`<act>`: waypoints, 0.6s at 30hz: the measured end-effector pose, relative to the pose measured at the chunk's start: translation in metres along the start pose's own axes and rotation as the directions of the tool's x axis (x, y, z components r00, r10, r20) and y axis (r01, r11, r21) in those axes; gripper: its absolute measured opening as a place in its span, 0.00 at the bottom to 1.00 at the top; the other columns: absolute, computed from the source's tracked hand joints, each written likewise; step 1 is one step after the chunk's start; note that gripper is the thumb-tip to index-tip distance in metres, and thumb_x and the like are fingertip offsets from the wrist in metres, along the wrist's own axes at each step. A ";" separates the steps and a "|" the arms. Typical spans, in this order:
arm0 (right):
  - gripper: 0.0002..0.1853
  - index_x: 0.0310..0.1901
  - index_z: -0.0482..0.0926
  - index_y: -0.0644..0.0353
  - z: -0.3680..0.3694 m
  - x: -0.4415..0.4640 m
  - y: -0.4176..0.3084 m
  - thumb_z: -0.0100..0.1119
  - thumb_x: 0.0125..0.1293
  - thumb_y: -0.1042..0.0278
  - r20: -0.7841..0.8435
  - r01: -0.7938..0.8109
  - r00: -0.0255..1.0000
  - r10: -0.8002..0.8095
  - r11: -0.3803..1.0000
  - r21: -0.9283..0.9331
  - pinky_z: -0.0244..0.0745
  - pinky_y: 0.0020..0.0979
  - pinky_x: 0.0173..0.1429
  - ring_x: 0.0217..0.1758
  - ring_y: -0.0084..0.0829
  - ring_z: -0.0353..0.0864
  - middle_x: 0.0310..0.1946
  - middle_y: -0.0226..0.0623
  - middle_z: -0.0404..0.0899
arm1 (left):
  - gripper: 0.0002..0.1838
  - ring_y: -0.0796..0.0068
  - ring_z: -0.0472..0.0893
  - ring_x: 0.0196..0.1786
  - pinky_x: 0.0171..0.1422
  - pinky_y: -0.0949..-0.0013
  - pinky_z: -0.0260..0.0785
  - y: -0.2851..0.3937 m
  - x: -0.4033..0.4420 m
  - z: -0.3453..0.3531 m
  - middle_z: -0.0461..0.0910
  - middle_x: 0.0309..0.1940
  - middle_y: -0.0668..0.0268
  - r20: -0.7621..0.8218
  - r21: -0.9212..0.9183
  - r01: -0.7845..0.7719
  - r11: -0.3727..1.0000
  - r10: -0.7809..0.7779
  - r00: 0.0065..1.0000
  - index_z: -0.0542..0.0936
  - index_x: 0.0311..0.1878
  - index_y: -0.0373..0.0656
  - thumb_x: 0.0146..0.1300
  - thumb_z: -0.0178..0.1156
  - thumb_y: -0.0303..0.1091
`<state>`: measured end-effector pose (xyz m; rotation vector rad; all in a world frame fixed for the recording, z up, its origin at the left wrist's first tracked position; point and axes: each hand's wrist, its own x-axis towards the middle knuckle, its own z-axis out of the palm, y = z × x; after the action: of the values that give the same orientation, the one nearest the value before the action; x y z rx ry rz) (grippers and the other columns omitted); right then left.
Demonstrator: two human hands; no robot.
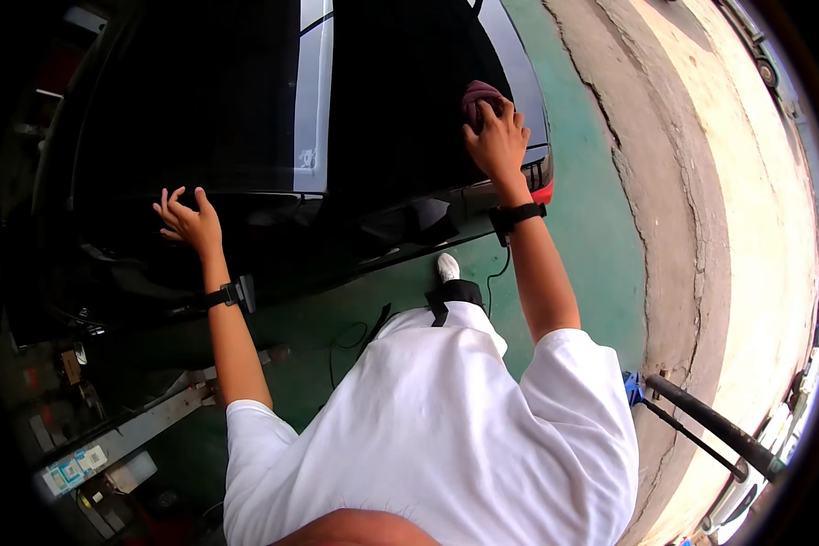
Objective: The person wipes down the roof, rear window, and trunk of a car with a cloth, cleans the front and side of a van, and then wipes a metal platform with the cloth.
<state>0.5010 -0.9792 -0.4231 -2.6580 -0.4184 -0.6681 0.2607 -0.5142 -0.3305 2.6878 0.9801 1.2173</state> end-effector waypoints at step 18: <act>0.28 0.67 0.70 0.51 -0.032 0.007 -0.226 0.60 0.66 0.57 0.459 0.209 0.705 -0.541 0.777 0.594 0.78 0.49 0.59 0.59 0.58 0.74 0.65 0.54 0.68 | 0.18 0.46 0.55 0.80 0.78 0.27 0.36 0.095 -0.036 0.026 0.67 0.71 0.58 -0.120 0.103 0.091 0.990 -0.079 0.990 0.75 0.57 0.45 0.72 0.51 0.45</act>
<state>0.4114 -0.7907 -0.3312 -2.2002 -1.1916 0.2429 0.3116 -0.6048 -0.3466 2.6485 1.1969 1.3539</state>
